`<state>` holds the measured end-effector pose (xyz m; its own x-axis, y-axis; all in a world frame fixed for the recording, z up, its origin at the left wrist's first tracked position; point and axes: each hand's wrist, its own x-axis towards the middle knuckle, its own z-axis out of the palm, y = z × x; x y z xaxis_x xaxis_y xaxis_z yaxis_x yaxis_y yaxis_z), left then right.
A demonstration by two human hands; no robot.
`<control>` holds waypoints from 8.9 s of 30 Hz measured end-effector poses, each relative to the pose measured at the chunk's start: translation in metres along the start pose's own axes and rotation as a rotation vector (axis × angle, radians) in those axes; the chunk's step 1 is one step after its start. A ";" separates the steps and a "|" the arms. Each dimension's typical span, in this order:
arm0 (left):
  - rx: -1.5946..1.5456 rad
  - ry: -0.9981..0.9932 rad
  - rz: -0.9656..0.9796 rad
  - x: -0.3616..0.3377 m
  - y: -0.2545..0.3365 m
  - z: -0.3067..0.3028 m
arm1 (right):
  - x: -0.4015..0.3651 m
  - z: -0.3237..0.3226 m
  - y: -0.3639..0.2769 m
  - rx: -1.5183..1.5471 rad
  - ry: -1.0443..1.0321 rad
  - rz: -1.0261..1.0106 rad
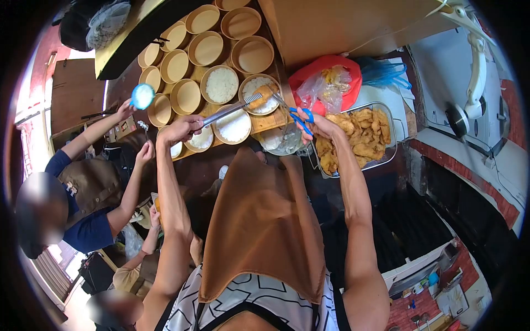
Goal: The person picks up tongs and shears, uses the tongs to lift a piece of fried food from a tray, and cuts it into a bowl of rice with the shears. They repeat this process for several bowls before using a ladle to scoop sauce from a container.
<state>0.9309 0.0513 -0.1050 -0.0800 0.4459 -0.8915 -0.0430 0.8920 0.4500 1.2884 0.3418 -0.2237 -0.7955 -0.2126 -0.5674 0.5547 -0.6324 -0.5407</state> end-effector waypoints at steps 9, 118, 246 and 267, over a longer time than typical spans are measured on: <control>0.026 -0.018 0.041 -0.002 0.007 0.000 | -0.005 0.004 -0.009 0.105 -0.049 -0.037; 0.196 0.020 0.063 0.011 -0.020 -0.010 | 0.007 0.023 -0.001 -0.390 0.062 -0.078; 0.165 0.154 -0.028 -0.023 -0.022 0.029 | -0.002 0.076 0.043 -0.273 0.280 -0.134; 0.356 0.316 0.117 -0.036 -0.014 0.035 | -0.029 0.084 0.008 -0.540 0.260 0.066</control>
<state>0.9688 0.0247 -0.0809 -0.3647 0.5498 -0.7515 0.3234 0.8316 0.4515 1.2957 0.2806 -0.1591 -0.7069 -0.0062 -0.7073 0.7008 -0.1414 -0.6992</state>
